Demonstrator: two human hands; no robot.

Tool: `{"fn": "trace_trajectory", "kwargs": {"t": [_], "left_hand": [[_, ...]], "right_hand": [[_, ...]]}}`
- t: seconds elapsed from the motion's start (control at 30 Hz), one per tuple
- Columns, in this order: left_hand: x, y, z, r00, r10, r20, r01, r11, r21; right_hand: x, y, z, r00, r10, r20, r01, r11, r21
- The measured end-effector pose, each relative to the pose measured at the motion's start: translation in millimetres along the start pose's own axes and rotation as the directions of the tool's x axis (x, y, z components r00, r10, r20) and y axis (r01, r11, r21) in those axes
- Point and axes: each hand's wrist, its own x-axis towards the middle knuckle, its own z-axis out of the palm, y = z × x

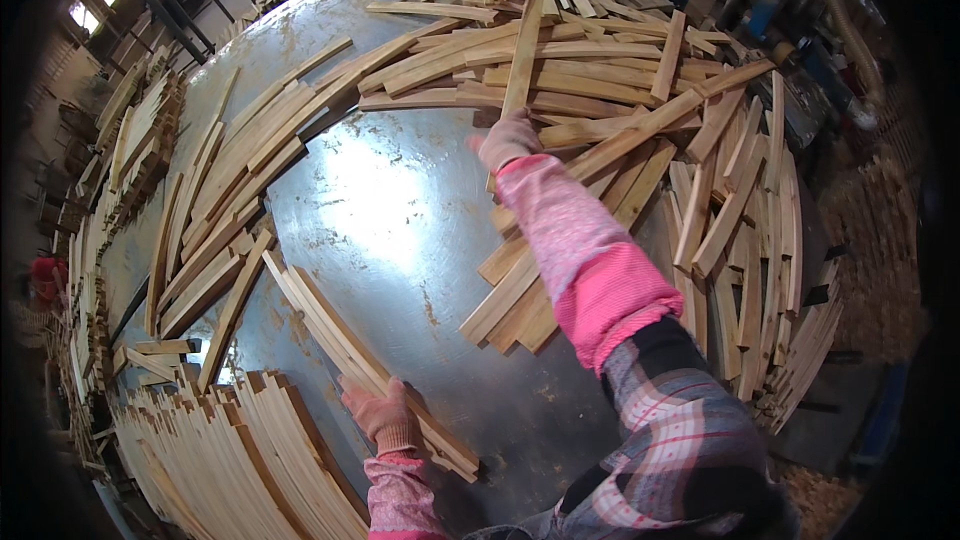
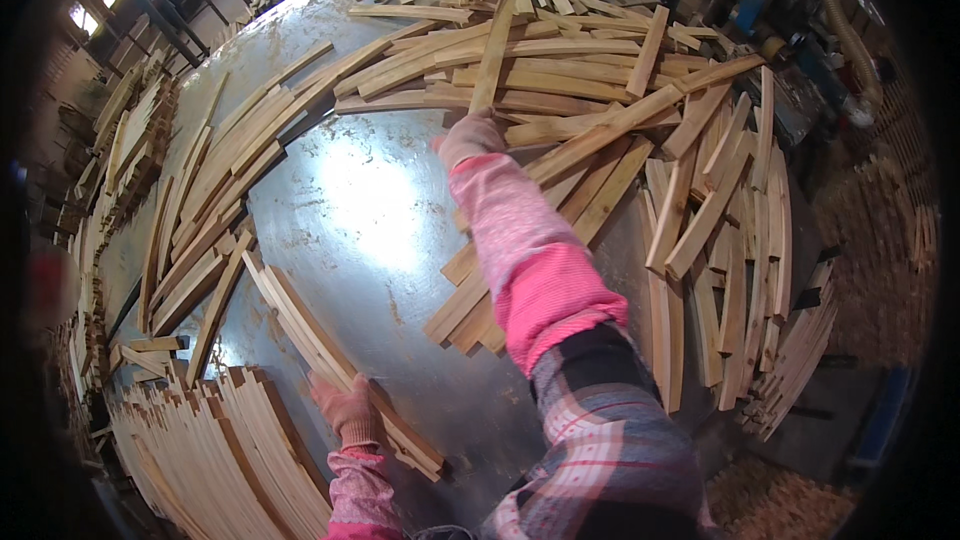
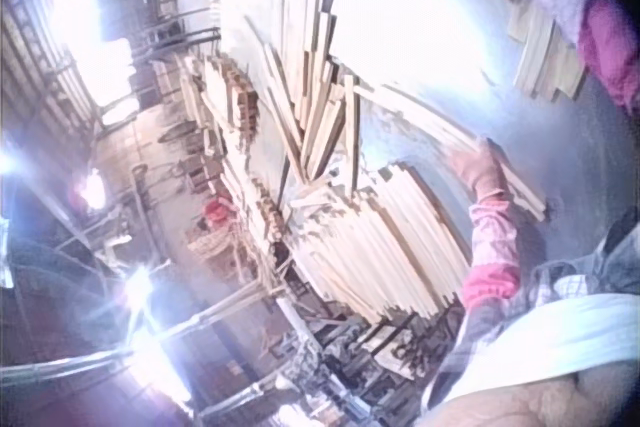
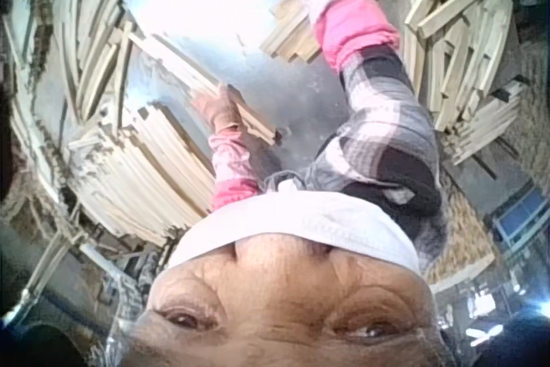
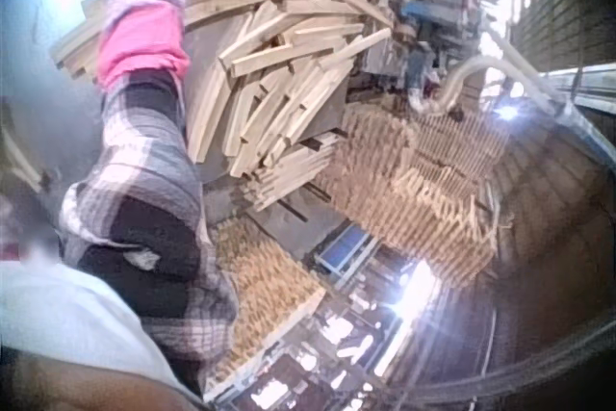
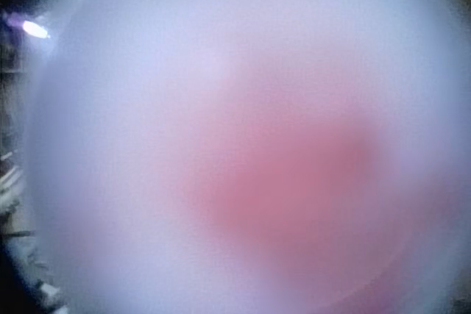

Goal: The person sorts and stacks long wooden slats on a metal table, moving them from a scattered pile into organized groups by hand.

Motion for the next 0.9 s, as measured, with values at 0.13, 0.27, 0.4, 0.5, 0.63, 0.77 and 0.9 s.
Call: {"fn": "trace_trajectory", "kwargs": {"t": [0.13,0.27,0.4,0.5,0.63,0.77,0.9], "left_hand": [[3.4,6.1,5.4,1.0,0.006,0.024,-0.004,0.997,-0.072],[1.1,-11.6,4.4,1.0,-0.001,-0.013,0.0,0.999,-0.05],[6.7,-1.0,3.0,1.0,0.01,-0.021,-0.009,0.999,0.031],[7.8,-6.7,1.9,0.996,0.003,-0.085,-0.001,1.0,0.016],[13.7,-19.6,18.9,0.993,0.093,-0.066,-0.094,0.996,-0.004],[7.1,-19.9,6.7,0.995,-0.039,-0.088,0.039,0.999,-0.009],[12.9,-20.7,2.1,0.995,-0.04,-0.094,0.04,0.999,-0.004]], "right_hand": [[14.7,10.6,40.7,0.986,0.118,0.117,-0.13,0.986,0.103],[-72.1,46.6,-3.6,0.932,-0.139,0.334,-0.152,0.686,0.711],[-164.0,123.7,20.4,0.937,-0.296,-0.188,0.323,0.52,0.791],[-105.9,104.6,-33.4,0.797,-0.576,-0.184,0.351,0.194,0.916],[47.5,46.3,-163.7,0.823,-0.535,-0.191,0.501,0.525,0.688],[26.1,39.2,-216.3,0.241,-0.944,0.224,0.682,0.329,0.654],[-59.9,40.4,-72.3,0.347,-0.86,0.374,0.909,0.407,0.091]]}}
